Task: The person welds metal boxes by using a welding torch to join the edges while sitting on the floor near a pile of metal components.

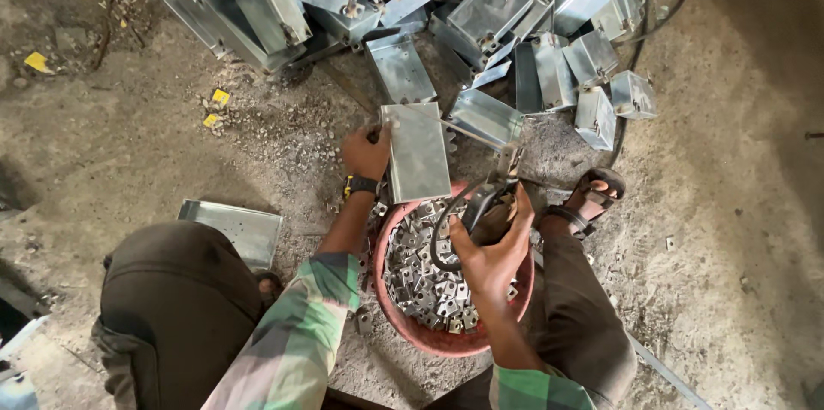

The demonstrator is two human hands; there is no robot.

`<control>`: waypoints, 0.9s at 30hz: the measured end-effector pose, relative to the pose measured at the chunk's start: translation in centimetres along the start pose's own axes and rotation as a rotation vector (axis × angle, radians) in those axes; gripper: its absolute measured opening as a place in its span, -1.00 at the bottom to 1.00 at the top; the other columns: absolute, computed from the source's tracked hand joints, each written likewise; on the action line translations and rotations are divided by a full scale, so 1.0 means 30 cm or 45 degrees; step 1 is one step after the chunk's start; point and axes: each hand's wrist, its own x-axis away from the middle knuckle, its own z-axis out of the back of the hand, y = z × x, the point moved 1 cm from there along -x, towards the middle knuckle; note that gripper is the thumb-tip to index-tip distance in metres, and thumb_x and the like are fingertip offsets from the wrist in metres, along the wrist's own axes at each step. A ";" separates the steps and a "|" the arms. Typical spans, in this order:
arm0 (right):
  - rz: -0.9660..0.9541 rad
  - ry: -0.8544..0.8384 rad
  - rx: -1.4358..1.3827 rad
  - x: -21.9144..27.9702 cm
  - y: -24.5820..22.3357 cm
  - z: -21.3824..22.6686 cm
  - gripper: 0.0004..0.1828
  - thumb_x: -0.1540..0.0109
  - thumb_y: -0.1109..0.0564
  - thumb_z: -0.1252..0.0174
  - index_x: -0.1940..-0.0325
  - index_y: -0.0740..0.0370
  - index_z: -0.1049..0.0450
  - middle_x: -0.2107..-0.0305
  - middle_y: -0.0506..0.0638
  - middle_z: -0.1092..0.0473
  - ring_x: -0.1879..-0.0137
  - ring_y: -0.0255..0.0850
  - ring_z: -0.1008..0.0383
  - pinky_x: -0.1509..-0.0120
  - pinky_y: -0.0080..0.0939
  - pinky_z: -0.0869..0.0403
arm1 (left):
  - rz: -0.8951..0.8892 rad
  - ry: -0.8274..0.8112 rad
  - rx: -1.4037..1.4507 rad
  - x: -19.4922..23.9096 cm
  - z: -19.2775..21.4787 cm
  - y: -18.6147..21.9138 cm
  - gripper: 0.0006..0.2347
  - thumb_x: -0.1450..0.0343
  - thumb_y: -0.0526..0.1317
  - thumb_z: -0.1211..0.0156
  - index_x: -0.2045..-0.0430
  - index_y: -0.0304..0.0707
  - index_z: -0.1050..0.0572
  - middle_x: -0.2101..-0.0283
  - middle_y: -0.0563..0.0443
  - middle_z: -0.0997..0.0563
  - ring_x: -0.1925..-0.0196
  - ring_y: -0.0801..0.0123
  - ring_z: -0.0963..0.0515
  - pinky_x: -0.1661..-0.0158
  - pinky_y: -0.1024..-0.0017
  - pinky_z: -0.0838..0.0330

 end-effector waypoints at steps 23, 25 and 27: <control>-0.018 0.106 -0.094 0.009 0.056 -0.016 -0.02 -0.03 0.13 -0.46 -0.45 0.33 -0.14 -0.02 0.13 -0.34 -0.02 -0.15 -0.41 -0.10 -0.19 -0.48 | -0.545 0.159 -0.035 -0.020 0.064 -0.006 -0.87 -0.38 -0.32 -0.28 0.25 -0.31 -0.61 0.08 -0.23 -0.61 -0.03 -0.07 -0.49 -0.04 0.11 -0.40; 0.009 0.091 -0.079 0.006 0.049 -0.021 -0.02 -0.03 0.13 -0.47 -0.44 0.33 -0.15 -0.02 0.13 -0.35 -0.03 -0.16 -0.42 -0.11 -0.19 -0.48 | -0.431 0.193 0.105 -0.013 0.044 -0.020 -0.87 -0.40 -0.34 -0.23 0.23 -0.34 -0.60 0.06 -0.30 -0.59 -0.09 -0.08 -0.48 -0.10 0.09 -0.38; -0.004 0.065 -0.057 0.011 0.041 -0.022 -0.04 -0.03 0.11 -0.46 -0.43 0.32 -0.16 0.00 0.11 -0.37 -0.02 -0.18 -0.44 -0.10 -0.21 -0.49 | -0.406 0.252 0.001 -0.020 0.024 -0.021 -0.91 -0.40 -0.32 -0.29 0.31 -0.35 -0.65 0.14 -0.29 -0.63 -0.05 -0.11 -0.52 -0.04 0.09 -0.41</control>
